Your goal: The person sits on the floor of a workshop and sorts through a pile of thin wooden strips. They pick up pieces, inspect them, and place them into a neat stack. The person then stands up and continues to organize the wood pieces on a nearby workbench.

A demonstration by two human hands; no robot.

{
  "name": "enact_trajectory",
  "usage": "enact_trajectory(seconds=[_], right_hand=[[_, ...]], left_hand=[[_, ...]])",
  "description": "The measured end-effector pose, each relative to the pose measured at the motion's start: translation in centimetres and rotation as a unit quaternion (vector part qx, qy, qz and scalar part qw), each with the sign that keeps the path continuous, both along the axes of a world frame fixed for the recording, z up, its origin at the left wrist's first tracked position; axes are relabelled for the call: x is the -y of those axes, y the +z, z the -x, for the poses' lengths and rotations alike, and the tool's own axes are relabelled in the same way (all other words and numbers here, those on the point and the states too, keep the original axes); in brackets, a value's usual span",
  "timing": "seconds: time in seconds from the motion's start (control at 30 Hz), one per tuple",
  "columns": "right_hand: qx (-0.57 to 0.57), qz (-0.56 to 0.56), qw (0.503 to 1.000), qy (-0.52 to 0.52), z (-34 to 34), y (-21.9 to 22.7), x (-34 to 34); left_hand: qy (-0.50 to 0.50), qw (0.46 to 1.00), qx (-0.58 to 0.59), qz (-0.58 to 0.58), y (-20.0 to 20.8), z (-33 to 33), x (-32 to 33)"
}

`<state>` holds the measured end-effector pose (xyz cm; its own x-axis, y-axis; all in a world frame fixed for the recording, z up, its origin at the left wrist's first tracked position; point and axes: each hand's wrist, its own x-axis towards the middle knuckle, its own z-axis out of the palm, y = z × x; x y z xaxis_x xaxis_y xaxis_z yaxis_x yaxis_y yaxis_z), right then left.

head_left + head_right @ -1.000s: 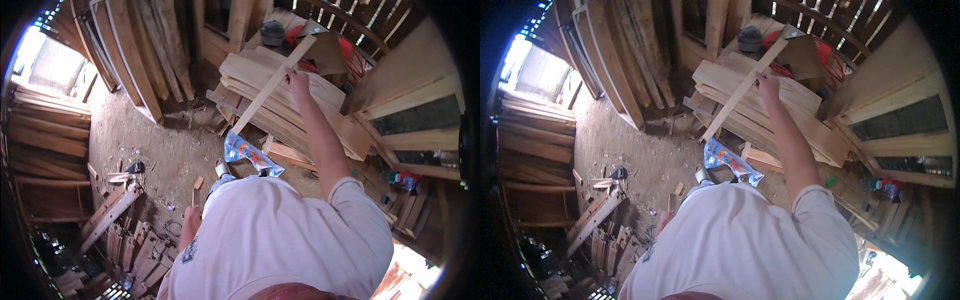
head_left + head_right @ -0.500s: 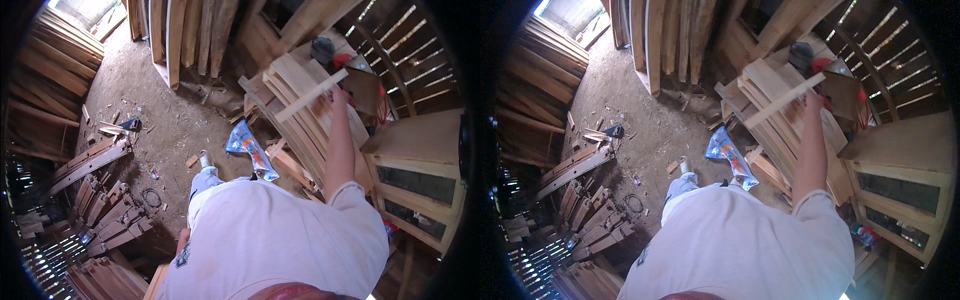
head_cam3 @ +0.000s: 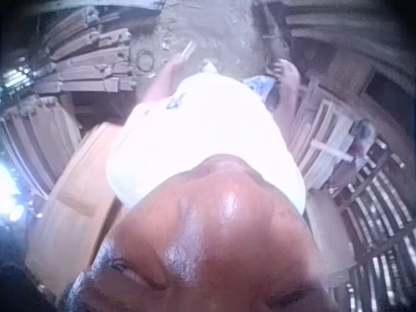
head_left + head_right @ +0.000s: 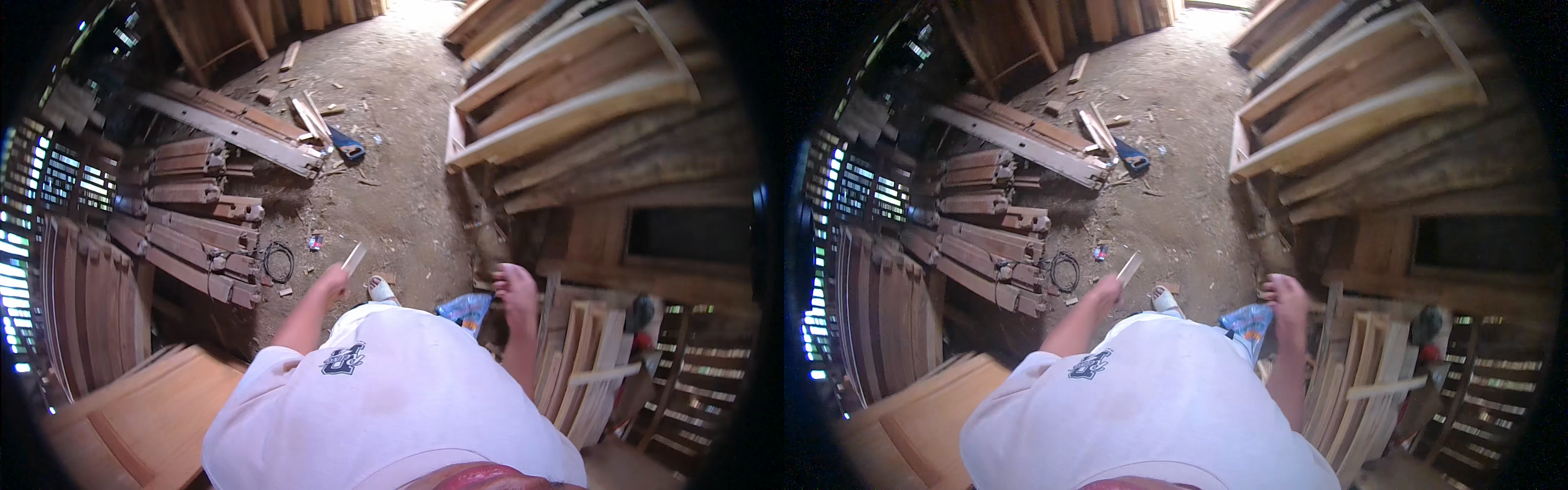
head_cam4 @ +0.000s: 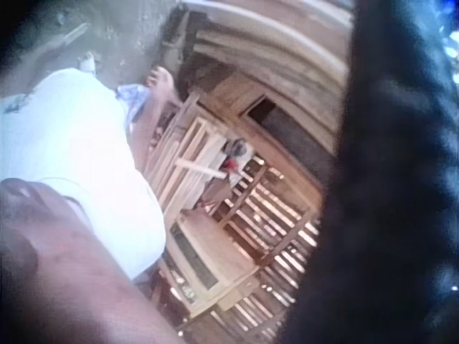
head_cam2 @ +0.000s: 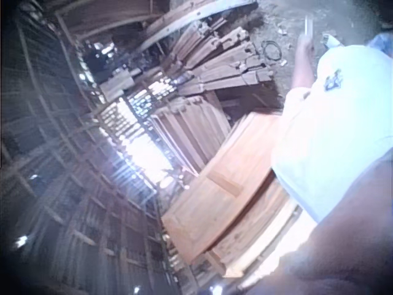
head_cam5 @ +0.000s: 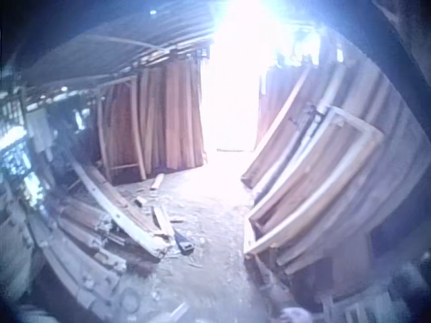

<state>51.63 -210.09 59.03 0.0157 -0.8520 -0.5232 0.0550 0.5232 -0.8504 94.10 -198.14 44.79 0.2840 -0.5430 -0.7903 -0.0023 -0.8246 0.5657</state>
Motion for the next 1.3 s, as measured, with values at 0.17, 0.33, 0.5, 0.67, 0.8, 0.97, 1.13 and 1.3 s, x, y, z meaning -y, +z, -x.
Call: enact_trajectory(seconds=[0.17,0.33,0.5,0.67,0.8,0.97,1.13,1.3], right_hand=[[-0.019,-0.018,0.952,0.304,-19.2,-3.0,7.0],[0.028,-0.057,0.937,0.344,-28.9,-3.5,12.6],[0.062,-0.135,0.928,0.343,-35.6,-3.3,19.6],[0.033,-0.207,0.903,0.375,-40.9,-10.2,32.9],[0.019,-0.289,0.889,0.356,-47.0,-9.9,41.7],[0.030,-0.152,0.919,0.363,-53.8,-8.2,50.9],[0.087,-0.108,0.917,0.375,-61.5,-10.0,58.4],[-0.013,-0.080,0.914,0.398,-69.4,-11.8,64.1]], left_hand=[[0.018,0.955,-0.205,0.215,3.6,-2.2,14.1],[0.218,0.825,-0.413,0.319,9.0,-3.0,21.9],[0.265,0.852,-0.346,0.289,4.0,-9.7,26.0],[0.025,0.968,0.210,0.133,-6.5,-21.3,20.5],[0.072,0.931,0.274,-0.232,-16.6,-23.9,2.9],[0.257,0.904,-0.063,-0.337,-9.6,-17.3,0.9],[0.304,0.896,-0.118,-0.300,-7.7,-19.0,7.9],[0.152,0.983,0.084,-0.066,-17.9,-28.4,20.2]])
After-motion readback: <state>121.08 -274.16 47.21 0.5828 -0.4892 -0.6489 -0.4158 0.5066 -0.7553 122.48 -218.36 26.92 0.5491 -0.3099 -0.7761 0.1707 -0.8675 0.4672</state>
